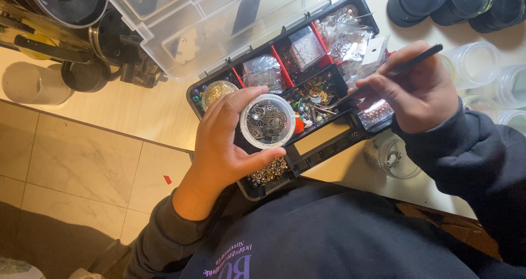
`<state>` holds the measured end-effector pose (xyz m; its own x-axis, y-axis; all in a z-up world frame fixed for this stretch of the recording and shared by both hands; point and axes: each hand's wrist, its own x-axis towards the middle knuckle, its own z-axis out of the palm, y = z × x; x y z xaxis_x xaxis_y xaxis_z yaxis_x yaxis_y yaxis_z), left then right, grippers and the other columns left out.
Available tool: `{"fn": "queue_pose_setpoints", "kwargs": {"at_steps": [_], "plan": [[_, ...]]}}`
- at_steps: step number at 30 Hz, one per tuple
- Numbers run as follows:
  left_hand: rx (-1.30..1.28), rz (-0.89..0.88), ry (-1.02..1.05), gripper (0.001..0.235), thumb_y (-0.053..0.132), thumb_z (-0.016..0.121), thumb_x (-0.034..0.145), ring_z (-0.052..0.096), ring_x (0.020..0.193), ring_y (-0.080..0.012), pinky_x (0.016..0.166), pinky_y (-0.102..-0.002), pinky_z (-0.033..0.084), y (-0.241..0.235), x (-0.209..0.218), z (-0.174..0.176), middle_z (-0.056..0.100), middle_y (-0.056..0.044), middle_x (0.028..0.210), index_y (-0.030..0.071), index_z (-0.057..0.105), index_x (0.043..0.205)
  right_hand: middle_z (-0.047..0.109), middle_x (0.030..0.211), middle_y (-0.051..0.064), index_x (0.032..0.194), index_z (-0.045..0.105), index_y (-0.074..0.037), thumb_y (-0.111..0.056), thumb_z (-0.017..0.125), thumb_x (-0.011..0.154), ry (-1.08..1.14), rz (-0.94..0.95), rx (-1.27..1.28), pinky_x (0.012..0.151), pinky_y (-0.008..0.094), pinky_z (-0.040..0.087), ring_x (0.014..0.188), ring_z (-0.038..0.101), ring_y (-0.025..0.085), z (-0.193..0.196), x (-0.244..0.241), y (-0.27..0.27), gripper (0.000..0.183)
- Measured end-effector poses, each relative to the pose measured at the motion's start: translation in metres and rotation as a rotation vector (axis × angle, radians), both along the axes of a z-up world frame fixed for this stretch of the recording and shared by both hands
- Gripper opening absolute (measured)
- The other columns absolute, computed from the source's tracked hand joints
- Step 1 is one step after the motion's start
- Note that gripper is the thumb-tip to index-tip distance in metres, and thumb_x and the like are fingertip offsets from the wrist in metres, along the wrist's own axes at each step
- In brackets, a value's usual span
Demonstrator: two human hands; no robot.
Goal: The person uses tweezers to pick up small beads and metal findings from a compartmentalized organizer and places them into small plastic containers. The person handles various items including colorful beads and metallic clasps, sorting them into separate containers on the table.
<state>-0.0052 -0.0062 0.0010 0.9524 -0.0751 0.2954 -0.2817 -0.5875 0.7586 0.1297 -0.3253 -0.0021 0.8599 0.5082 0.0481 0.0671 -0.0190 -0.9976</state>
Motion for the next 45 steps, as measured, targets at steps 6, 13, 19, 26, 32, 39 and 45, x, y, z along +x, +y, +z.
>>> {"fn": "queue_pose_setpoints", "kwargs": {"at_steps": [6,13,19,26,32,39,45], "plan": [[0.005,-0.003,0.006,0.086,0.055,0.089,0.087,0.069,0.138,-0.0337,0.117,-0.050,0.053,-0.001,0.000,0.001,0.069,-0.009,0.150,0.013,0.053,0.153,0.076,0.101,0.026,0.118,0.056,-0.010,-0.007,0.069,0.108,0.367,-0.165,0.126,0.062,0.035,0.068,0.078,0.079,0.032,0.001,0.009,-0.017,0.016],[-0.019,0.003,0.034,0.083,0.058,0.083,0.086,0.069,0.136,-0.0298,0.118,-0.049,0.049,-0.002,-0.001,0.007,0.069,-0.006,0.148,0.016,0.054,0.151,0.077,0.098,0.027,0.111,0.067,-0.013,-0.008,0.071,0.106,0.569,-0.183,0.341,0.063,0.037,0.067,0.083,0.081,0.036,0.004,0.004,-0.055,0.008],[0.022,-0.085,0.017,0.082,0.053,0.086,0.085,0.068,0.137,-0.0313,0.119,-0.048,0.049,-0.009,-0.001,0.015,0.069,-0.009,0.147,0.013,0.056,0.149,0.078,0.100,0.024,0.109,0.070,-0.013,-0.006,0.068,0.109,0.566,-0.229,0.419,0.058,0.036,0.051,0.086,0.079,0.039,0.009,-0.017,-0.146,0.007],[0.051,-0.104,-0.024,0.084,0.047,0.082,0.083,0.069,0.138,-0.0337,0.122,-0.044,0.053,-0.047,0.007,0.034,0.069,-0.018,0.146,0.001,0.054,0.148,0.076,0.098,0.012,0.113,0.059,-0.014,-0.021,0.072,0.111,0.247,-0.708,0.257,0.049,0.023,0.062,0.088,0.084,0.024,0.012,-0.083,-0.259,0.015],[0.127,-0.191,-0.063,0.090,0.043,0.085,0.079,0.069,0.138,-0.0379,0.123,-0.046,0.053,-0.080,0.026,0.036,0.068,-0.024,0.146,-0.005,0.053,0.147,0.073,0.107,0.019,0.128,0.053,-0.012,-0.005,0.060,0.117,0.155,-0.818,0.017,0.059,0.028,0.069,0.088,0.081,0.030,-0.006,-0.129,-0.317,0.014],[0.125,-0.179,-0.113,0.093,0.048,0.081,0.077,0.071,0.134,-0.0440,0.123,-0.053,0.056,-0.112,0.042,0.033,0.068,-0.031,0.143,-0.008,0.054,0.146,0.069,0.107,0.035,0.129,0.041,0.000,0.008,0.058,0.119,0.160,-0.858,-0.264,0.063,0.039,0.066,0.082,0.076,0.041,0.013,-0.118,-0.305,0.021],[0.123,-0.185,-0.128,0.092,0.046,0.081,0.080,0.071,0.136,-0.0465,0.122,-0.054,0.057,-0.111,0.040,0.024,0.067,-0.032,0.144,-0.007,0.049,0.149,0.073,0.099,0.028,0.115,0.047,0.005,0.010,0.060,0.118,0.093,-0.763,-0.461,0.063,0.034,0.065,0.076,0.077,0.032,0.033,-0.100,-0.279,0.014]]}}
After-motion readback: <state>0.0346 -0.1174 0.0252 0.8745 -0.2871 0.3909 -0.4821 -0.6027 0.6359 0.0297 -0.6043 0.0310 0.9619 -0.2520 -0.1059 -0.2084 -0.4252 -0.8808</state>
